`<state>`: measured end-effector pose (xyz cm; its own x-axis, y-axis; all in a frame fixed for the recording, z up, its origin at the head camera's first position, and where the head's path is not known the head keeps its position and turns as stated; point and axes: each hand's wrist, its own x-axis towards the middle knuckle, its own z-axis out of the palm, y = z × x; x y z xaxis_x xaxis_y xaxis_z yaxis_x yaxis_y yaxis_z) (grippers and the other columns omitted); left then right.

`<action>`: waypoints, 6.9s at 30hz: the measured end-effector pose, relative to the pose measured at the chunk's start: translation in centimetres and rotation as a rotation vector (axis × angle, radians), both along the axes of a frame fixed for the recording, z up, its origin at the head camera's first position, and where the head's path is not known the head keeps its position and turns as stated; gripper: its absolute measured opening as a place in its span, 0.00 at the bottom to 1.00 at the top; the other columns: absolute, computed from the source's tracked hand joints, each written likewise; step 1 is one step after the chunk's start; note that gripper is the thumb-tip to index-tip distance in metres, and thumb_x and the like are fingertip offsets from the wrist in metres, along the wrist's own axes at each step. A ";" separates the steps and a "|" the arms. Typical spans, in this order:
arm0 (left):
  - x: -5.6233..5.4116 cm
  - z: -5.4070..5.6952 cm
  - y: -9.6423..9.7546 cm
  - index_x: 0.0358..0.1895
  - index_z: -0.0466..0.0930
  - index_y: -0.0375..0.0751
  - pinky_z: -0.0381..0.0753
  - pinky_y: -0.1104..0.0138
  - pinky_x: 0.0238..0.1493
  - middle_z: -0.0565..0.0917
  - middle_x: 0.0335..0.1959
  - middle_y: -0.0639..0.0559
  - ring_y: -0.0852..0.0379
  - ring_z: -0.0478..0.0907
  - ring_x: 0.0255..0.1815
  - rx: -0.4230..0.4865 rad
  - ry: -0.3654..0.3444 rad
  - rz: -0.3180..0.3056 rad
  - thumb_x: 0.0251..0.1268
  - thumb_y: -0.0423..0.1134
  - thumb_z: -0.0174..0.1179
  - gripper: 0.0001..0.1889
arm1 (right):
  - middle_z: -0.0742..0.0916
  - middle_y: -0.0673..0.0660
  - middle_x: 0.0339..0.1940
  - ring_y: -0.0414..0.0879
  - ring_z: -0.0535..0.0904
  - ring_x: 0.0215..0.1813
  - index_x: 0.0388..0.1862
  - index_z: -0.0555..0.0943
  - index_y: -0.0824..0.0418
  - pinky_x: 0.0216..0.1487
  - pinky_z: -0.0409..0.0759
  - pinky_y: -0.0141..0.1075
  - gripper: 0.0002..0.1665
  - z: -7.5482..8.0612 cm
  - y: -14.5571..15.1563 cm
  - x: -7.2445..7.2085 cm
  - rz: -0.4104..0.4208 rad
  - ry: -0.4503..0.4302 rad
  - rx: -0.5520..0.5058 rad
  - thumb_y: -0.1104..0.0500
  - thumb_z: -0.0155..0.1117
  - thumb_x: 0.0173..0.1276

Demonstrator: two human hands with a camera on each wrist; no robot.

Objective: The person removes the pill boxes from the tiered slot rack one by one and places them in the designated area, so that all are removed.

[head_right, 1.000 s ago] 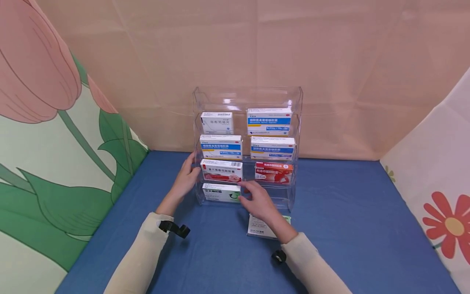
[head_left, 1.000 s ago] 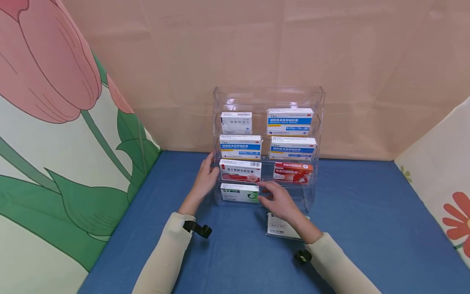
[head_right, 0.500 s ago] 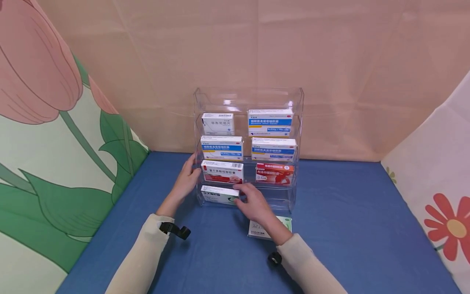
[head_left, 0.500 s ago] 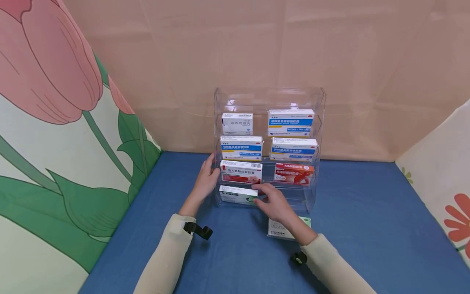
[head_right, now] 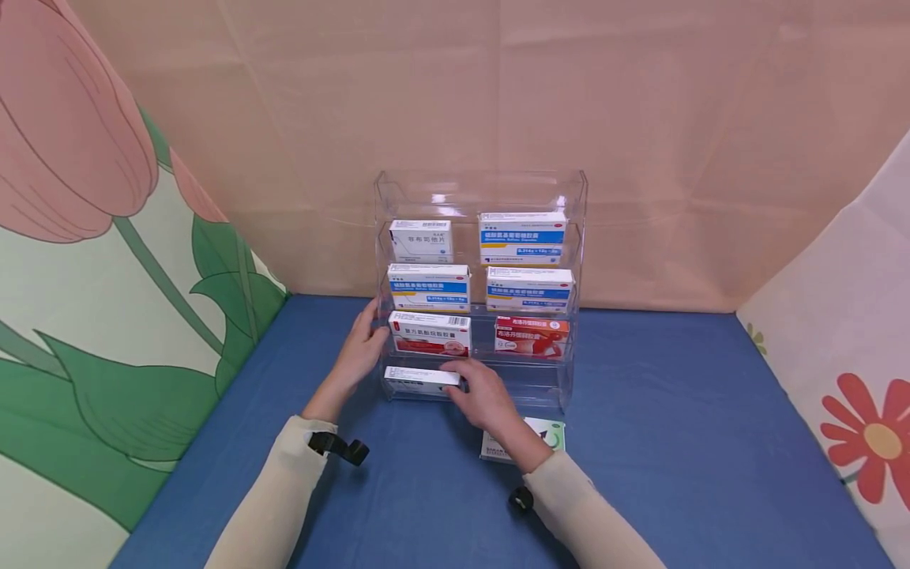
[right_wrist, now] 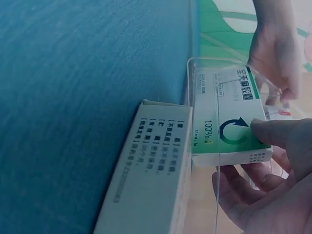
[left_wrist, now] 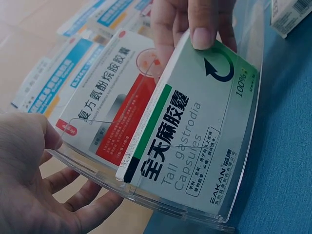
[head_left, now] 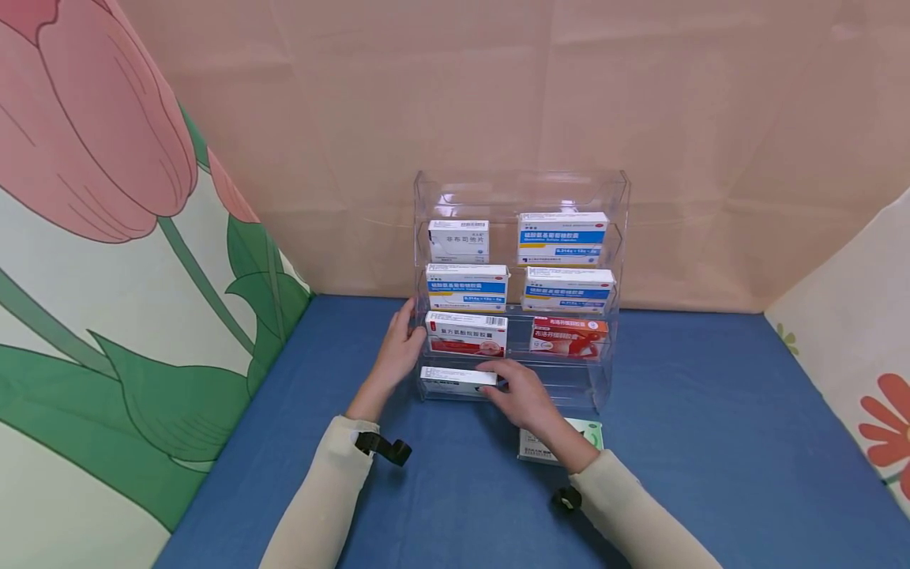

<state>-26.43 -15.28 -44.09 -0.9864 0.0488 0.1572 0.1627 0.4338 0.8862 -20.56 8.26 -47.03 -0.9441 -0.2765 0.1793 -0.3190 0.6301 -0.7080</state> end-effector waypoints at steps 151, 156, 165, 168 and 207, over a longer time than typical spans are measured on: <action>0.2 -0.1 -0.5 0.82 0.47 0.42 0.73 0.48 0.59 0.61 0.73 0.35 0.37 0.73 0.61 -0.007 -0.027 -0.058 0.74 0.36 0.46 0.36 | 0.80 0.64 0.63 0.60 0.80 0.55 0.72 0.73 0.57 0.54 0.81 0.57 0.34 8.4 12.5 0.9 -0.045 0.119 0.081 0.59 0.70 0.68; 0.5 -0.1 -0.5 0.82 0.46 0.42 0.73 0.46 0.60 0.60 0.73 0.35 0.36 0.72 0.63 -0.007 -0.030 -0.066 0.74 0.36 0.46 0.36 | 0.79 0.64 0.64 0.60 0.78 0.57 0.74 0.72 0.54 0.54 0.80 0.58 0.34 8.5 13.3 0.6 -0.065 0.130 0.106 0.59 0.69 0.69; 0.3 -0.1 -0.3 0.82 0.48 0.42 0.72 0.45 0.62 0.61 0.71 0.34 0.35 0.71 0.66 -0.022 -0.018 -0.062 0.74 0.35 0.46 0.35 | 0.79 0.65 0.63 0.60 0.77 0.56 0.73 0.72 0.59 0.53 0.81 0.57 0.33 8.7 13.5 0.3 -0.103 0.104 0.142 0.58 0.67 0.71; 0.2 -0.1 -0.4 0.82 0.48 0.43 0.73 0.45 0.61 0.62 0.71 0.34 0.35 0.71 0.66 -0.016 -0.015 -0.060 0.74 0.35 0.46 0.35 | 0.79 0.65 0.63 0.60 0.77 0.57 0.72 0.72 0.60 0.54 0.80 0.57 0.32 8.9 13.2 0.1 -0.108 0.087 0.157 0.57 0.66 0.71; 0.1 -0.4 -0.3 0.82 0.49 0.41 0.75 0.47 0.58 0.64 0.68 0.33 0.36 0.74 0.61 -0.030 0.013 -0.058 0.73 0.35 0.47 0.35 | 0.87 0.62 0.55 0.57 0.72 0.54 0.55 0.86 0.61 0.52 0.78 0.54 0.20 6.8 11.4 -1.0 -0.188 0.294 0.290 0.70 0.69 0.65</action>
<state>-26.35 -15.62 -44.45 -0.9795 0.1112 0.1679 0.2002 0.4493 0.8707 -21.55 19.65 -40.25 -0.9032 -0.1830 0.3882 -0.3411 0.8552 -0.3903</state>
